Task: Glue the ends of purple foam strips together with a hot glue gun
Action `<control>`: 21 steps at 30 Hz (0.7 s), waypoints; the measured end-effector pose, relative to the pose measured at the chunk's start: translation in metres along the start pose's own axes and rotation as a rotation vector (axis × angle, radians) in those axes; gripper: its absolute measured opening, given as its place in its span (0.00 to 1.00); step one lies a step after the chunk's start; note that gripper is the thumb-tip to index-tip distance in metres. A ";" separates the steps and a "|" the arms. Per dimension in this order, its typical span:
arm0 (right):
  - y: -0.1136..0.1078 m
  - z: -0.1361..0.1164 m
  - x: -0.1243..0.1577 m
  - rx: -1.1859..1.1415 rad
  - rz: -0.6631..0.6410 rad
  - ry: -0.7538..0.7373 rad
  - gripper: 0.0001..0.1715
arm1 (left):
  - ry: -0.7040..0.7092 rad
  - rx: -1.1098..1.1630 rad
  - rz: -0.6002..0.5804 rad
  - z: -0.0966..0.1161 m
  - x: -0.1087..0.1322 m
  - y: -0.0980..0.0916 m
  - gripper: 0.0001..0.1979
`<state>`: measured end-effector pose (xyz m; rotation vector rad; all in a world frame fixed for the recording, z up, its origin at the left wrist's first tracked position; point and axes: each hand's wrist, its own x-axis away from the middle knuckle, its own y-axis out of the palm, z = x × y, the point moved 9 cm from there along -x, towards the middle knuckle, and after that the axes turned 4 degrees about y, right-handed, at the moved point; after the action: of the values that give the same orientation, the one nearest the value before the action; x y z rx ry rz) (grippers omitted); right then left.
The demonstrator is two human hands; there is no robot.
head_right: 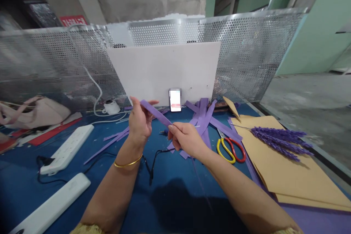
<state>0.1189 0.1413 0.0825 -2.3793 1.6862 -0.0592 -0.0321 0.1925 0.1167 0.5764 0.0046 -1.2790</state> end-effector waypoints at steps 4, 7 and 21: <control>-0.007 -0.001 -0.001 -0.069 0.074 -0.018 0.22 | -0.030 -0.152 -0.356 -0.004 0.021 0.040 0.31; -0.005 0.002 -0.004 -0.131 0.031 0.003 0.22 | -0.048 -0.215 -0.393 -0.011 0.029 0.048 0.24; 0.005 0.011 -0.008 -0.219 -0.096 0.065 0.19 | -0.078 -0.170 -0.404 -0.006 0.012 0.035 0.21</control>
<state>0.1137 0.1487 0.0717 -2.6438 1.6839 0.0349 0.0054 0.1900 0.1219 0.3889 0.1713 -1.6743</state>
